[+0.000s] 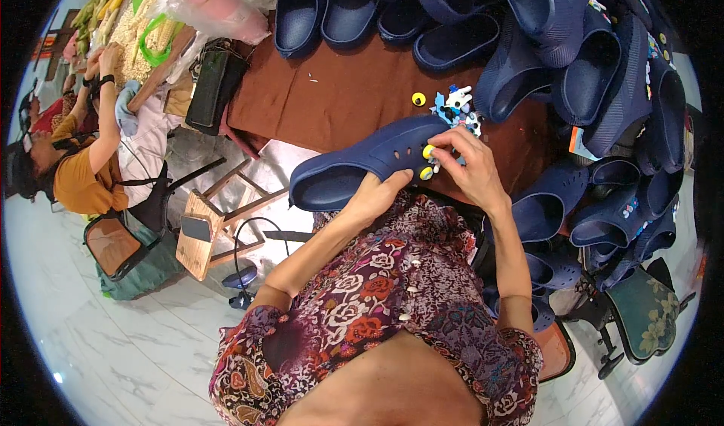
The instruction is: Attaching small decorative charms to the holes of foam clogs.
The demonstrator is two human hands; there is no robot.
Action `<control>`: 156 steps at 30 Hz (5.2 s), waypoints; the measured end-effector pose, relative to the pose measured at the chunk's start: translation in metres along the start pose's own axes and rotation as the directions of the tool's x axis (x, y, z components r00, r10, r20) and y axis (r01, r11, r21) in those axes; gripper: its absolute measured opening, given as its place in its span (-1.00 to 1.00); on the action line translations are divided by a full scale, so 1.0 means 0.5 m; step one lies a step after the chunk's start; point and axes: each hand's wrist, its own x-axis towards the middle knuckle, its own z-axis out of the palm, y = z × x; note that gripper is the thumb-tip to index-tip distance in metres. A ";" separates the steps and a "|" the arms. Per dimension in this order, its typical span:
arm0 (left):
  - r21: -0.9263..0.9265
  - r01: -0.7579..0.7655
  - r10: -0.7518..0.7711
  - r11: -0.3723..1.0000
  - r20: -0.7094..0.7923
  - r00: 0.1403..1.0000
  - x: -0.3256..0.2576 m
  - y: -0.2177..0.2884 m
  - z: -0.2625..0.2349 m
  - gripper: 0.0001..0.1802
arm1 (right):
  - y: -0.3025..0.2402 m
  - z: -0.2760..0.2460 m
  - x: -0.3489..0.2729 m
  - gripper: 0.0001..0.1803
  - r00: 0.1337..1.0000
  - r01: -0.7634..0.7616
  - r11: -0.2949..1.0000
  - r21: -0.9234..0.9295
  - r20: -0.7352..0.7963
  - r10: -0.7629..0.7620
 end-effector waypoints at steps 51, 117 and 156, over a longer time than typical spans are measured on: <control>-0.547 0.135 -0.274 0.826 -0.181 0.945 0.005 0.017 -0.097 -0.51 | 0.100 0.051 0.050 -0.83 0.976 -0.214 0.954 -0.210 -0.075 0.202; -0.374 0.004 -0.076 0.928 -0.177 0.981 0.000 -0.023 0.001 -0.66 | -0.022 0.093 0.007 -0.76 0.952 0.152 0.939 -0.309 -0.211 -0.223; 0.347 -0.248 0.259 0.905 0.015 0.966 -0.020 -0.041 -0.009 -0.56 | 0.034 0.008 0.023 -0.22 0.916 -0.392 0.833 0.390 0.252 0.313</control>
